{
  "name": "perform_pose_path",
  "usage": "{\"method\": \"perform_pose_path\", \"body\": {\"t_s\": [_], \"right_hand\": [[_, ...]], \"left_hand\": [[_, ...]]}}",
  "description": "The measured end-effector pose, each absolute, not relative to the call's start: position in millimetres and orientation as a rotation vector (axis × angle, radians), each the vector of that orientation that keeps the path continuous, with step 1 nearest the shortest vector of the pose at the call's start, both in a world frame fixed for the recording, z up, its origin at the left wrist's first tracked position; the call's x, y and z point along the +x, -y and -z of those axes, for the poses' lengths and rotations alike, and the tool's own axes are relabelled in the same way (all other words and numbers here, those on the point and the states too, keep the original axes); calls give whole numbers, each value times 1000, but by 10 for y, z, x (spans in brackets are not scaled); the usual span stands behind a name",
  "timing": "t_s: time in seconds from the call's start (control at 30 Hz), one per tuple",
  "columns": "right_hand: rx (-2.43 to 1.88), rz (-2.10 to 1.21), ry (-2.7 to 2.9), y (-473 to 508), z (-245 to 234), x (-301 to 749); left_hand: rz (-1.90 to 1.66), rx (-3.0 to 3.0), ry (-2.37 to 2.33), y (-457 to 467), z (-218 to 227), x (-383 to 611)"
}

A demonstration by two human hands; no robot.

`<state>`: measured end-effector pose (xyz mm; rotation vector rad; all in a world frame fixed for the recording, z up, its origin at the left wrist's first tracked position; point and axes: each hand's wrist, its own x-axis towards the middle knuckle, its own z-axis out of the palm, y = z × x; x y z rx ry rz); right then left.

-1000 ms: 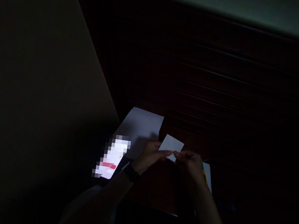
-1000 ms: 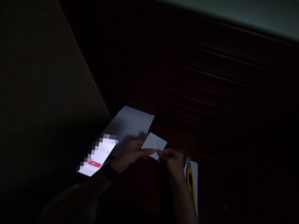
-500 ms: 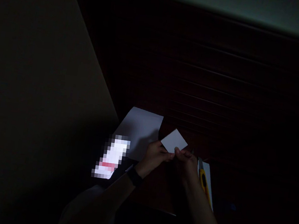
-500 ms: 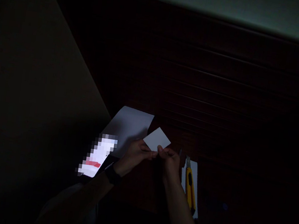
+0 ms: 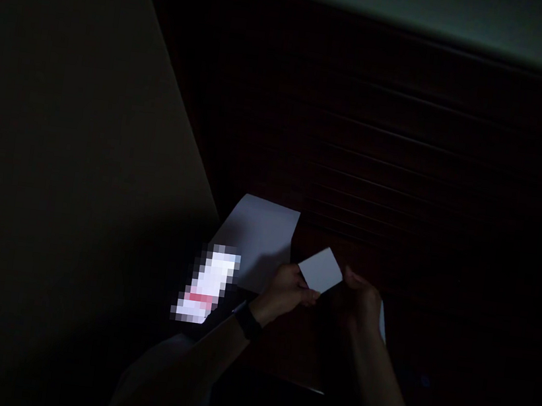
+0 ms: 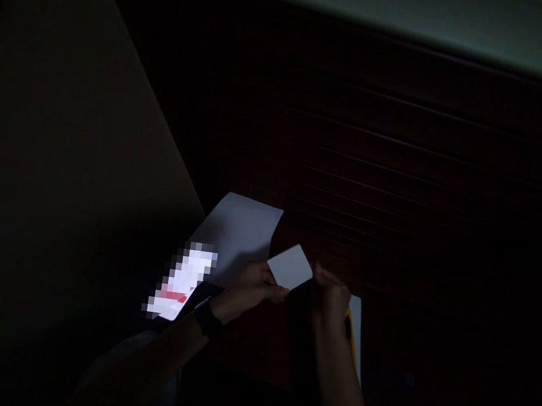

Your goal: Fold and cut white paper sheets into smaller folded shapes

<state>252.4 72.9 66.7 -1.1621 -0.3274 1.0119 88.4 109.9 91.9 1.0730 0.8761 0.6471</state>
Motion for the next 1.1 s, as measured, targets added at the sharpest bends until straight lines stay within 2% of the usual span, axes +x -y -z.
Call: {"method": "perform_pose_path", "body": {"t_s": [0.13,0.37,0.53,0.7,1.1], "right_hand": [[-1203,-846,135,-737,-799,2767],[-1192,-1310,513,-664,-885,2376],[-1337,-1245,774,-650,-833,2340],[-1343,-1143,910,-668,-845,2352],[-1273,-1160,902,-670,-868,2328]], "left_hand": [[-683,1065,-862,-1050,-932,777],[-728,1052,-801,-1130,-955,709],[-592,1175,-693,-1223,-957,642],[-716,1263,-790,-1259,-888,672],[-743,1229,-921,-1224,-877,781]]}}
